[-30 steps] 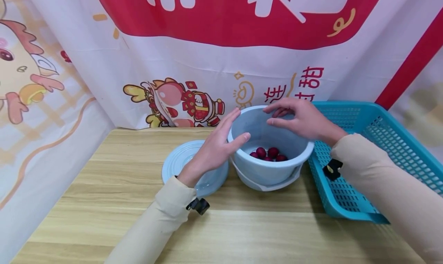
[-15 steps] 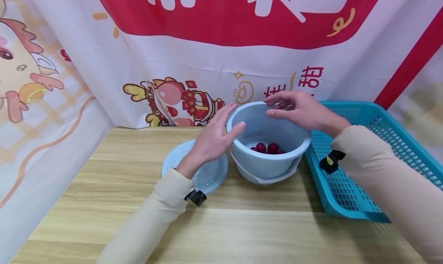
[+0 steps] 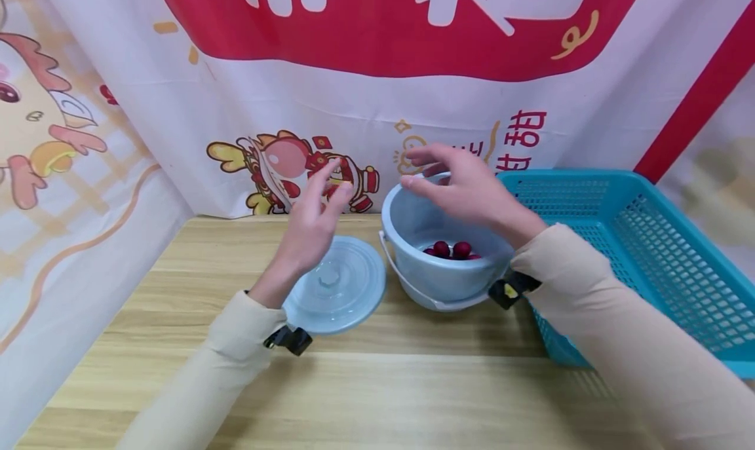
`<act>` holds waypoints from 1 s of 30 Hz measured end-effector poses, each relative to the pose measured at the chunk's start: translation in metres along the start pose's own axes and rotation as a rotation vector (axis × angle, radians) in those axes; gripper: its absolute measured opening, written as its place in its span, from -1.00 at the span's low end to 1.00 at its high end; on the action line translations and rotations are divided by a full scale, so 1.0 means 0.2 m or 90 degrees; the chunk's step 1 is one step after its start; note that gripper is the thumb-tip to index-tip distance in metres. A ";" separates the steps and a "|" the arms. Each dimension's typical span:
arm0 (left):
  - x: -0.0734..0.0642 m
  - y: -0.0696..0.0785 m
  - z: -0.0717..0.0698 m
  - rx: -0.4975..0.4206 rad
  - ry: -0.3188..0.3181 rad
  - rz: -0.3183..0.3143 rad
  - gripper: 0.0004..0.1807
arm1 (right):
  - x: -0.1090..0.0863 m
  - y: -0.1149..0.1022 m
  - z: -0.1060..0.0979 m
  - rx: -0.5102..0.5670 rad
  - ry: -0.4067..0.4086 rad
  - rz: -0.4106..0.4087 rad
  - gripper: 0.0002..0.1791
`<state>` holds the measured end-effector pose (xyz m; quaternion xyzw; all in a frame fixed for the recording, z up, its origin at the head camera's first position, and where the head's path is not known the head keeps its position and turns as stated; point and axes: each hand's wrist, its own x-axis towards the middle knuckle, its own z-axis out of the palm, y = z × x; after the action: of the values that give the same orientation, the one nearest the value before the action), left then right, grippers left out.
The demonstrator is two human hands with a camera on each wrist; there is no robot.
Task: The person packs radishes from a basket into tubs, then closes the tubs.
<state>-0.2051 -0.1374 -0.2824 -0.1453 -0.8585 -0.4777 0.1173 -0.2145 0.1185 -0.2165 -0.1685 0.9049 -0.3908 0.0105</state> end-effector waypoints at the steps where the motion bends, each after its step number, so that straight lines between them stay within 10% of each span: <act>1: -0.01 -0.01 -0.02 -0.010 0.011 -0.006 -0.27 | 0.00 -0.03 0.02 -0.001 0.003 -0.002 -0.30; 18: -0.21 -0.14 -0.27 -0.210 0.080 -0.199 -0.21 | -0.02 -0.32 0.45 0.193 0.045 0.026 -0.15; 30: -0.30 -0.25 -0.34 -0.340 0.059 -0.322 -0.13 | 0.00 -0.21 0.75 0.280 -0.019 0.052 -0.10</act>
<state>-0.1620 -0.2278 -0.3070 0.0679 -0.7061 -0.7048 -0.0076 -0.1791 -0.0140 -0.2901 -0.1310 0.8037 -0.5754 0.0762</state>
